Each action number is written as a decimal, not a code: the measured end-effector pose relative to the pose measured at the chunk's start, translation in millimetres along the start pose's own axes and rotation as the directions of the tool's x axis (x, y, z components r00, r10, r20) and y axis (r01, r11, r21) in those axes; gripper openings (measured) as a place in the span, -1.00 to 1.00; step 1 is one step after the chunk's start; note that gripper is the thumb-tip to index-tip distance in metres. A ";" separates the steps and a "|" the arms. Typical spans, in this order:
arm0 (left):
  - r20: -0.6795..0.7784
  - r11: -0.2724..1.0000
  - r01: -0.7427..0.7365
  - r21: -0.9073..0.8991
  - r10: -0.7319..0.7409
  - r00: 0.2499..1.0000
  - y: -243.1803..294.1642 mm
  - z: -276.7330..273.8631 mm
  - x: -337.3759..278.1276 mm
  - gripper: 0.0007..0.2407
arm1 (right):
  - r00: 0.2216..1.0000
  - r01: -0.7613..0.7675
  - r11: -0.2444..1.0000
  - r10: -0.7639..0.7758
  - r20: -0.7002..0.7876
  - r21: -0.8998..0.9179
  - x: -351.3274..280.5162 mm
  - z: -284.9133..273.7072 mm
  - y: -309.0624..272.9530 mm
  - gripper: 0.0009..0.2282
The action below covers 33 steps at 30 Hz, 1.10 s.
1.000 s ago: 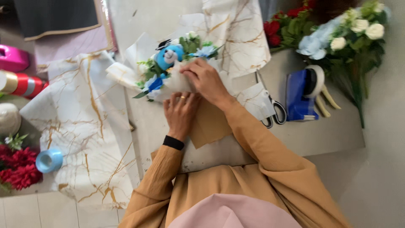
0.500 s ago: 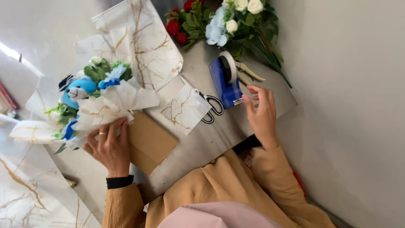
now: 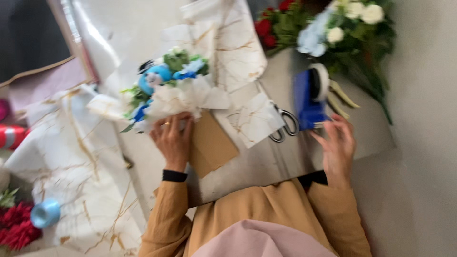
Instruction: The person wraps a bouquet containing a blue teddy bear and artificial flowers with white and gold patterned paper. They fold the paper around the bouquet, secure it with tape, and adjust the folds to create a neat presentation.
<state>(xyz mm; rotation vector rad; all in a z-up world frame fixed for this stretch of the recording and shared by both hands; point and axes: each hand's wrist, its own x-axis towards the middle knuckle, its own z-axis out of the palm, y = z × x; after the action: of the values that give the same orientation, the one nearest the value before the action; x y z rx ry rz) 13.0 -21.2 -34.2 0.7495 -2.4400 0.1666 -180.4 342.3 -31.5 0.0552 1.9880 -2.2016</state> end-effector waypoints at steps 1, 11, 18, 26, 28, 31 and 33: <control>-0.004 1.000 0.012 0.017 -0.012 1.000 1.4 -6.6 4.3 -0.85 | 1.000 -0.003 1.000 0.002 0.020 0.005 -8.6 5.9 -0.9 -0.79; 0.045 1.000 0.003 -0.025 -0.002 0.999 15.0 -24.1 15.5 -0.91 | 0.932 0.363 0.494 -0.210 0.297 -0.790 -10.6 -55.5 13.0 -0.91; 0.012 0.995 0.017 -0.101 -0.016 1.000 15.5 -23.8 15.9 -0.91 | 0.776 0.173 0.869 0.169 0.607 -0.464 -38.1 60.5 -89.0 -0.81; 0.019 0.993 0.056 -0.100 -0.054 0.998 17.6 -20.1 13.9 -0.90 | 0.287 0.593 0.730 0.202 0.936 -0.339 -5.1 239.8 -71.9 -0.58; 0.006 0.993 0.072 -0.095 -0.071 0.997 18.2 -17.8 13.7 -0.89 | 0.248 0.672 0.677 0.175 0.953 -0.299 2.2 258.1 -57.8 -0.65; 0.036 0.984 0.116 -0.135 -0.112 0.993 19.5 -20.8 14.2 -0.90 | 0.228 0.795 0.543 0.144 0.963 -0.269 7.3 269.3 -43.3 -0.61; 0.039 0.974 0.144 -0.175 -0.139 0.990 21.9 -24.1 17.1 -0.93 | 0.258 0.790 0.527 0.181 0.949 -0.315 12.4 268.5 -36.7 -0.54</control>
<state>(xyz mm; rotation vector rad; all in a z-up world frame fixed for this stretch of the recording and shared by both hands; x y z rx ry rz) 1.2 -4.4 -3.6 0.8452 -2.3770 -0.1159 -174.4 78.6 31.8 -1.5999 1.9293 -0.6359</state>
